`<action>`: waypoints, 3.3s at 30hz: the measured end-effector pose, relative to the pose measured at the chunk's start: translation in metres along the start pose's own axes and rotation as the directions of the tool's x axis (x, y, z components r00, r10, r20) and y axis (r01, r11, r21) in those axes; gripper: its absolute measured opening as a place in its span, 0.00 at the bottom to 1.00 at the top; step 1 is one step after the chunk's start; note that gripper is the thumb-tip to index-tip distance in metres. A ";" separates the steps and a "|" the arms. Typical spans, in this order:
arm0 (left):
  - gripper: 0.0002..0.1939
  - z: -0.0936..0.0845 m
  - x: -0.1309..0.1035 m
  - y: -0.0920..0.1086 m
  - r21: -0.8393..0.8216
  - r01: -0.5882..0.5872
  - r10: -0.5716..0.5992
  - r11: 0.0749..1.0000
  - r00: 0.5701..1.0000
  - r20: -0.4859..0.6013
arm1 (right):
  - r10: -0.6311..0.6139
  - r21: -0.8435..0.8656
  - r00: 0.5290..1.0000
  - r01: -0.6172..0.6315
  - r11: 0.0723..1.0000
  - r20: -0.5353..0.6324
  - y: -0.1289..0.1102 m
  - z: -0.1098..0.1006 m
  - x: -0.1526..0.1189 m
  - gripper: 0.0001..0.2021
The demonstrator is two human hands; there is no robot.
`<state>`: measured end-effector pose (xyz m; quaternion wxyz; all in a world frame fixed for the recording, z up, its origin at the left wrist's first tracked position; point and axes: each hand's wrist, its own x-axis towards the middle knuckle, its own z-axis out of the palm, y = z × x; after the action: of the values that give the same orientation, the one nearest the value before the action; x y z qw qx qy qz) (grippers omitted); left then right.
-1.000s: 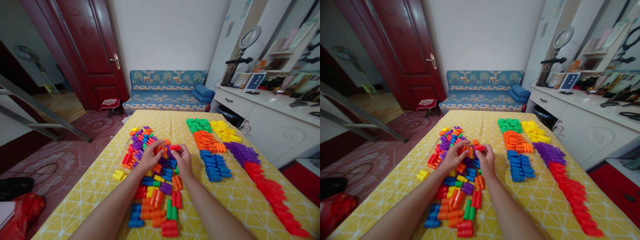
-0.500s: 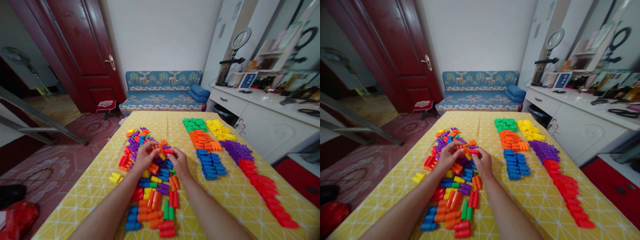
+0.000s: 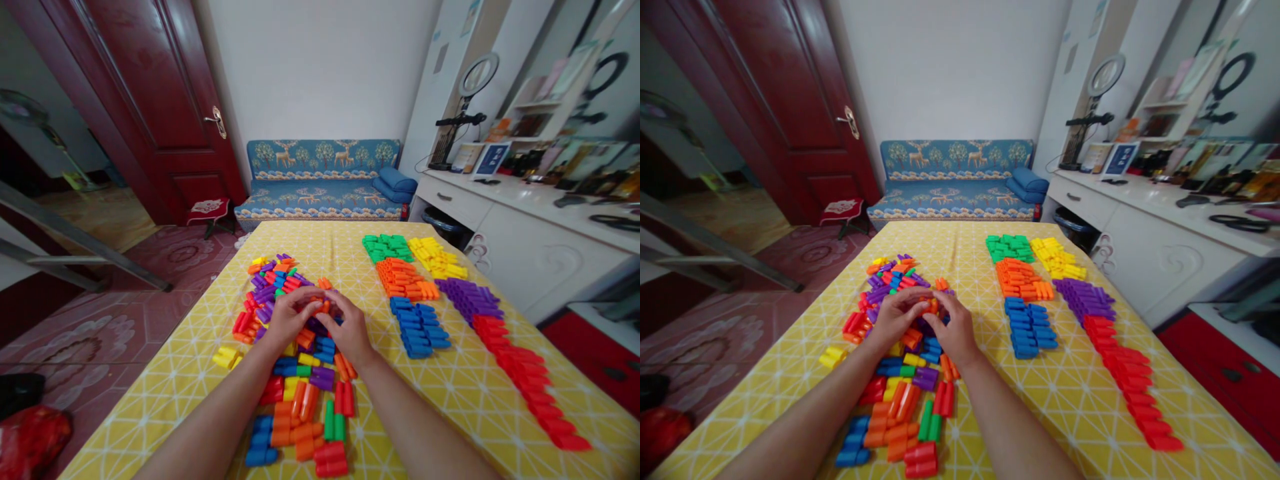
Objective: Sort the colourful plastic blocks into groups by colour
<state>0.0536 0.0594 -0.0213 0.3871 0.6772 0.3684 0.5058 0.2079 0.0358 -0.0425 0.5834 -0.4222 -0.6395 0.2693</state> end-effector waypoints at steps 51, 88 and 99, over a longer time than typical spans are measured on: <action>0.11 -0.002 0.001 0.003 -0.129 0.046 -0.035 0.991 0.996 0.087 | 0.198 0.232 0.971 -0.225 0.946 0.134 0.000 -0.004 -0.002 0.22; 0.14 -0.003 0.001 0.000 -0.042 0.050 -0.048 0.998 0.997 0.054 | 0.605 0.348 0.594 -0.498 0.794 -0.531 0.035 -0.140 0.070 0.22; 0.16 -0.002 0.001 0.001 -0.055 0.072 -0.069 0.996 0.996 0.051 | 0.616 0.351 0.584 -0.510 0.785 -0.528 0.029 -0.137 0.069 0.21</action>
<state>0.0515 0.0603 -0.0199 0.4329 0.6647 0.3678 0.4852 0.3499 0.0887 -0.0069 0.6749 -0.6181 -0.2201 0.3377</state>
